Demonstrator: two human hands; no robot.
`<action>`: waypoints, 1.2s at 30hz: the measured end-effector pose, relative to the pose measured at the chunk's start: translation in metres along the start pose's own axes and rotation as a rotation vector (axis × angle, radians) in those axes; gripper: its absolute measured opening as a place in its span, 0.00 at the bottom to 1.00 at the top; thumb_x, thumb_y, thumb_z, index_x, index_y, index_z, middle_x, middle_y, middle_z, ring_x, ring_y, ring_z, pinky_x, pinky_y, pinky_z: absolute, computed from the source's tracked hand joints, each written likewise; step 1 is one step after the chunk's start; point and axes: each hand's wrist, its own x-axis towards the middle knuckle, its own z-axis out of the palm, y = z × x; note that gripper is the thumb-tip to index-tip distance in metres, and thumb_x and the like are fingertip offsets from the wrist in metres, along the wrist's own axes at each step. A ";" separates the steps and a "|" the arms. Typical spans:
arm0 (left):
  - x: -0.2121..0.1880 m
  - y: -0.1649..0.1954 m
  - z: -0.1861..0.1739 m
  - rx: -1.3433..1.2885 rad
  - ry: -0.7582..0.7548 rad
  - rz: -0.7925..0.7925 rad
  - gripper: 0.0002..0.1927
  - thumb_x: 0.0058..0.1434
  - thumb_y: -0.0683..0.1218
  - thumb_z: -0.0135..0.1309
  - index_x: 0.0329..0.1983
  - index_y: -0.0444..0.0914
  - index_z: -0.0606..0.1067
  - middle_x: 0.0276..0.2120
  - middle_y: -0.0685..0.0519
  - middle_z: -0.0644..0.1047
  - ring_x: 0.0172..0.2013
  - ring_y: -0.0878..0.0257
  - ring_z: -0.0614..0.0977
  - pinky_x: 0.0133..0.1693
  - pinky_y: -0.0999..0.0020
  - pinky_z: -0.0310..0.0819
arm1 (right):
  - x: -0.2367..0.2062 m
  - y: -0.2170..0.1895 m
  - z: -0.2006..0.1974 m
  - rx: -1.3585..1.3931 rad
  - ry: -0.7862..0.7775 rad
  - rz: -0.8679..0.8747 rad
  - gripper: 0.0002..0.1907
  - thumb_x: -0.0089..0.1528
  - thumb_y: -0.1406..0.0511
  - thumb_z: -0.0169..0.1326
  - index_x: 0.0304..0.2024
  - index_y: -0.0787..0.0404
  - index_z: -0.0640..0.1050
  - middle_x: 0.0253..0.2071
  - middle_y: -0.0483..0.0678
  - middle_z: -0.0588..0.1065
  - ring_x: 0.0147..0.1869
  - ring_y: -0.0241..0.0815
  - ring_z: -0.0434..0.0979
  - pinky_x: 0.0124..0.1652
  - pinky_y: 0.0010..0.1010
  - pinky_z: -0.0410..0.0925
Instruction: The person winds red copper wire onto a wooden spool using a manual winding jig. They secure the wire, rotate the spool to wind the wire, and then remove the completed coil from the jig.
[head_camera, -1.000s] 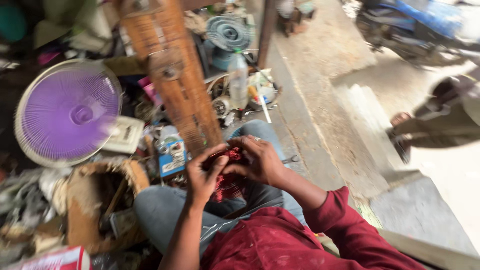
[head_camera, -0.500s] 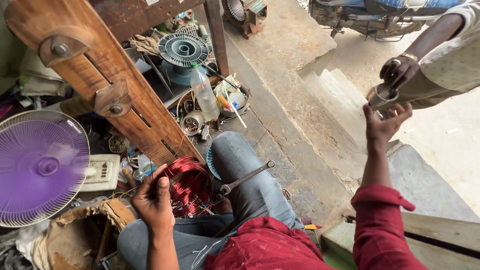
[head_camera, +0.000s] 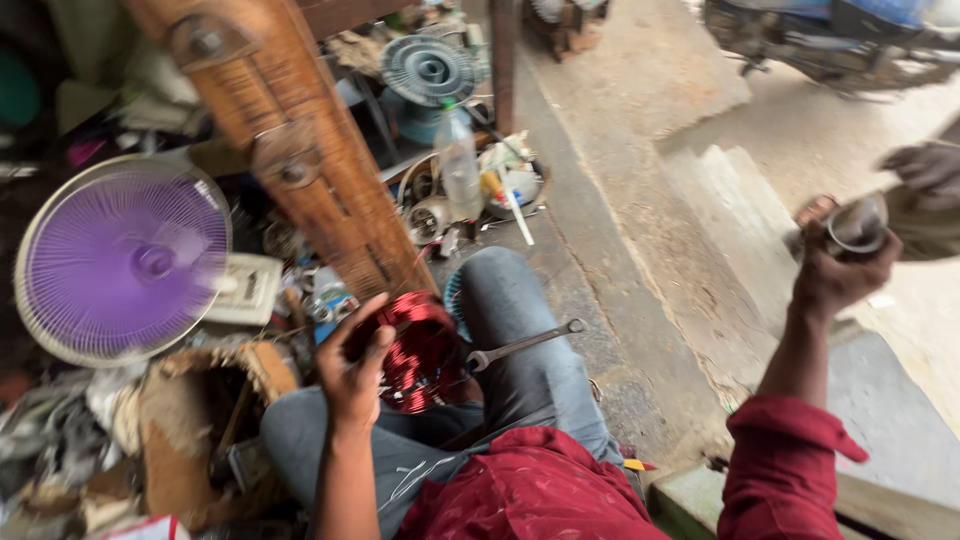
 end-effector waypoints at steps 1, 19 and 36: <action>-0.001 0.002 -0.005 0.025 0.004 -0.006 0.23 0.62 0.45 0.65 0.58 0.31 0.78 0.45 0.58 0.80 0.42 0.73 0.76 0.47 0.78 0.70 | -0.008 -0.006 0.007 0.050 -0.011 0.039 0.27 0.68 0.68 0.74 0.58 0.65 0.69 0.55 0.50 0.79 0.60 0.42 0.83 0.63 0.34 0.77; -0.068 0.065 -0.155 0.315 0.287 0.024 0.16 0.70 0.52 0.57 0.49 0.33 0.81 0.32 0.58 0.79 0.35 0.73 0.74 0.39 0.76 0.70 | -0.196 -0.222 0.184 0.246 -0.604 -0.083 0.27 0.64 0.71 0.74 0.56 0.68 0.70 0.51 0.47 0.74 0.55 0.35 0.75 0.60 0.26 0.71; -0.221 0.022 -0.323 -0.614 0.607 -0.380 0.17 0.64 0.51 0.65 0.34 0.45 0.66 0.16 0.65 0.59 0.16 0.75 0.61 0.19 0.76 0.53 | -0.298 -0.326 0.233 0.333 -0.865 -0.089 0.31 0.60 0.67 0.76 0.57 0.69 0.72 0.52 0.47 0.75 0.55 0.34 0.76 0.59 0.25 0.71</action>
